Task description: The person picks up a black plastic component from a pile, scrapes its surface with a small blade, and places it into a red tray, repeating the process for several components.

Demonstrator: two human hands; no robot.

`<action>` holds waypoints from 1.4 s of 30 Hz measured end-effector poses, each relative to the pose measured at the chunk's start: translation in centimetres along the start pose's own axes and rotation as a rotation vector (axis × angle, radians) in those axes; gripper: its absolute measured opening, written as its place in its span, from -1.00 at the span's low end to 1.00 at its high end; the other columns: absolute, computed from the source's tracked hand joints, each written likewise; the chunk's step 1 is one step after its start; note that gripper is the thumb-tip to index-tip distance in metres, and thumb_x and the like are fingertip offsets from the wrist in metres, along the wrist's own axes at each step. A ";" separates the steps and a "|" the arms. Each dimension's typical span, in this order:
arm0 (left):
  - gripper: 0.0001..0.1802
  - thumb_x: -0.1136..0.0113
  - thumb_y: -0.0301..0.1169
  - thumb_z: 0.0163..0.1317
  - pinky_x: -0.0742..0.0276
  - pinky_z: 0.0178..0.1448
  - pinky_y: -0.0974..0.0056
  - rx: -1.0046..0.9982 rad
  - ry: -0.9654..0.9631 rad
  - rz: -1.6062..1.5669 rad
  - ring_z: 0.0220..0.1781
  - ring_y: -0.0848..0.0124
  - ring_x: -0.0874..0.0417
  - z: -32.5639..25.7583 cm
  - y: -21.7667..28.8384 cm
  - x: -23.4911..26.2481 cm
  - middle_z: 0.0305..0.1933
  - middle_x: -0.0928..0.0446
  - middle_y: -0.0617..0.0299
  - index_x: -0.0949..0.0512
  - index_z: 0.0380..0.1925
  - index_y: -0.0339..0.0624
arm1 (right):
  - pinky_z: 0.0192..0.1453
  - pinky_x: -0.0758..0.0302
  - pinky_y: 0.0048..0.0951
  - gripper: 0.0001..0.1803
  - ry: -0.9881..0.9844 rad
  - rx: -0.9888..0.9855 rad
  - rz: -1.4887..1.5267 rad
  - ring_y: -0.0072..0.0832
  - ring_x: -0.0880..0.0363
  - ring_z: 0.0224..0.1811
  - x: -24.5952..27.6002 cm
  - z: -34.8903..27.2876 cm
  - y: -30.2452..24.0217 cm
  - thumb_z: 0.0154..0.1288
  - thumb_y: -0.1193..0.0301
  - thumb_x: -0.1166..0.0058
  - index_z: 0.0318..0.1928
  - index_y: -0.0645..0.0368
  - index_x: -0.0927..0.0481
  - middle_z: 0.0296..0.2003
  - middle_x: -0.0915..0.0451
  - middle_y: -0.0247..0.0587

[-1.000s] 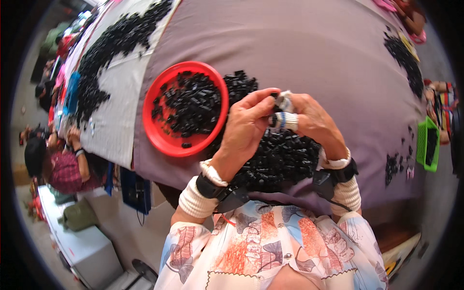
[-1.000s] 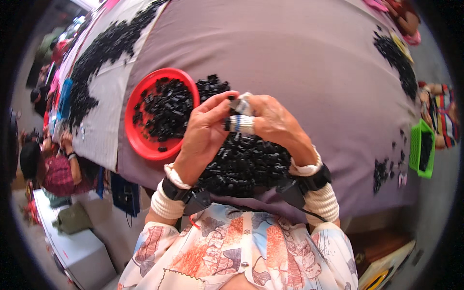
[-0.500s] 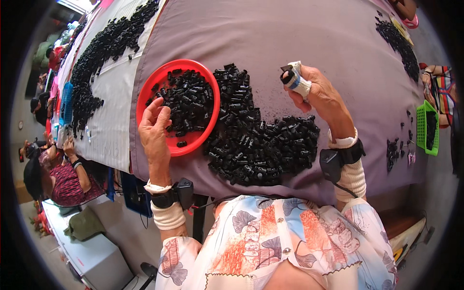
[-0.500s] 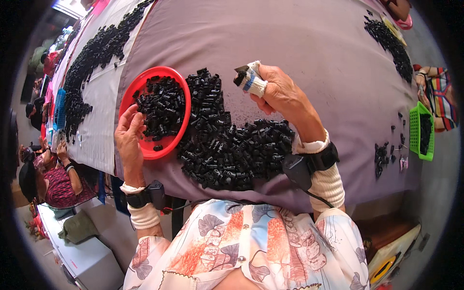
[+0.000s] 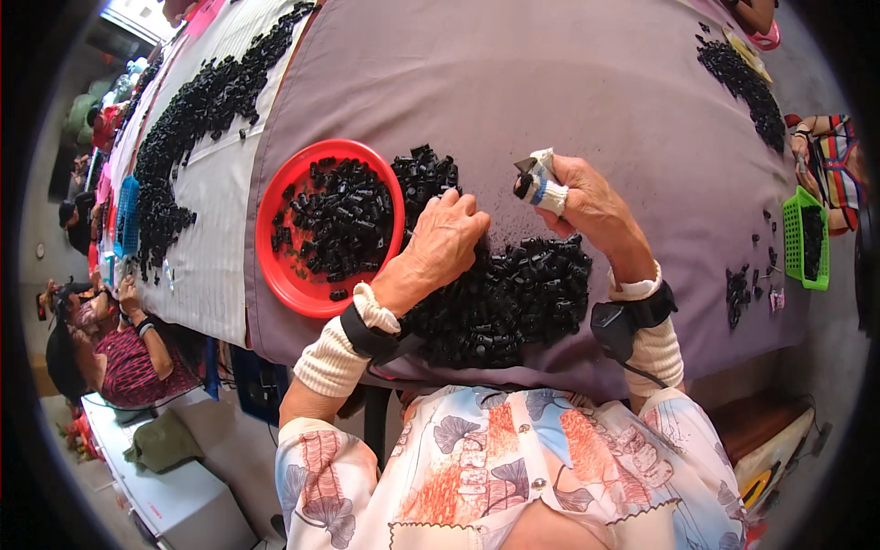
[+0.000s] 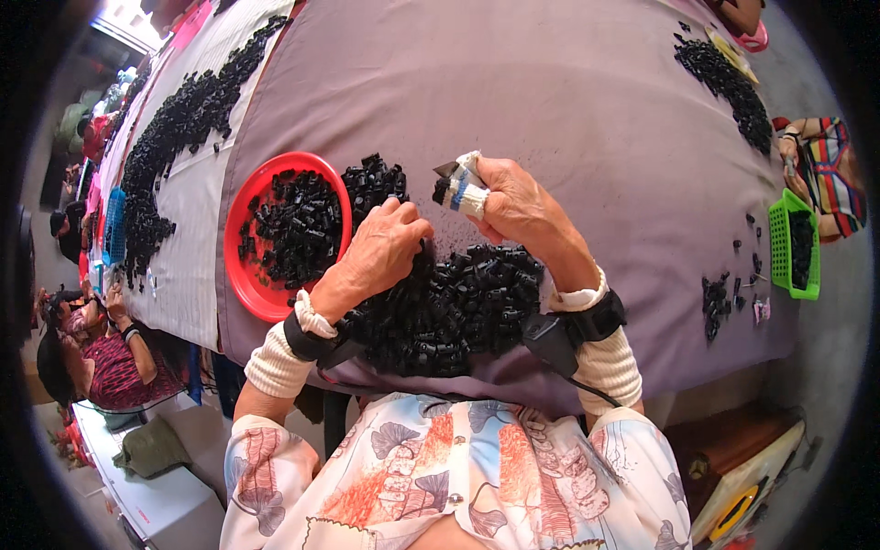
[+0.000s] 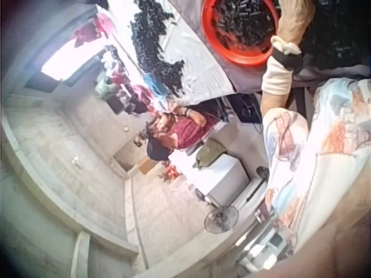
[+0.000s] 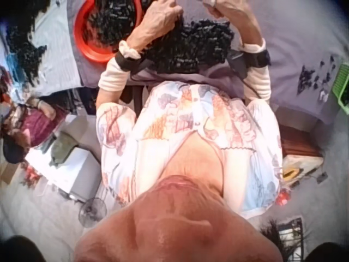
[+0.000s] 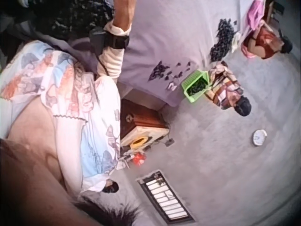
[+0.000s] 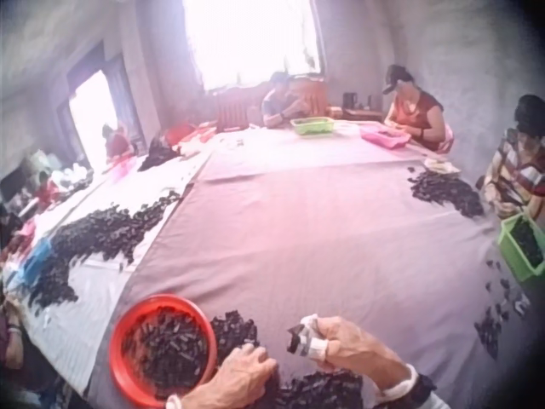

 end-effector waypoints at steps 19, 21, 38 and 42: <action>-0.89 -0.22 -0.58 0.06 -0.44 -0.25 0.49 0.384 0.239 -1.082 -0.36 0.61 -0.50 -1.3 -1.8 4.9 -0.42 -0.47 0.34 -0.51 -0.39 -0.30 | -0.71 -0.17 -0.54 -0.94 -0.004 -0.042 -0.007 -0.66 -0.28 -0.76 -1.2 -0.1 -0.9 0.08 0.52 0.09 -0.44 0.22 -0.46 -0.78 -0.32 -0.41; -0.89 -0.21 -0.59 0.07 -0.44 -0.24 0.51 0.410 0.250 -1.143 -0.34 0.63 -0.50 -1.5 -1.3 6.0 -0.40 -0.49 0.35 -0.51 -0.38 -0.30 | -0.71 -0.17 -0.54 -0.94 0.008 -0.057 0.001 -0.67 -0.28 -0.76 -1.8 0.2 -1.1 0.08 0.52 0.07 -0.44 0.23 -0.46 -0.77 -0.33 -0.41; -0.71 -0.26 -0.59 0.03 -0.50 -0.19 0.50 0.387 0.458 -1.379 -0.28 0.58 -0.55 -1.7 -0.7 7.1 -0.27 -0.54 0.24 -0.48 -0.19 -0.31 | -0.69 -0.19 -0.61 -0.92 -0.007 -0.035 0.257 -0.70 -0.28 -0.72 -3.6 0.1 -1.7 0.14 0.48 0.03 -0.40 0.24 -0.45 -0.69 -0.35 -0.43; -0.67 -0.24 -0.60 0.05 -0.51 -0.15 0.46 0.388 0.539 -1.545 -0.26 0.54 -0.56 -1.8 -0.8 6.0 -0.23 -0.55 0.20 -0.46 -0.14 -0.32 | -0.68 -0.17 -0.69 -0.73 -0.022 0.000 0.307 -0.75 -0.26 -0.71 -4.0 -0.1 -1.5 0.18 0.20 -0.11 -0.38 0.14 -0.43 -0.69 -0.35 -0.48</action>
Point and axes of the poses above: each hand's wrist, its own z-axis towards the middle knuckle, its own x-axis out of the back of the hand, y = z × x, the point moved 6 cm from there along z, towards the middle knuckle
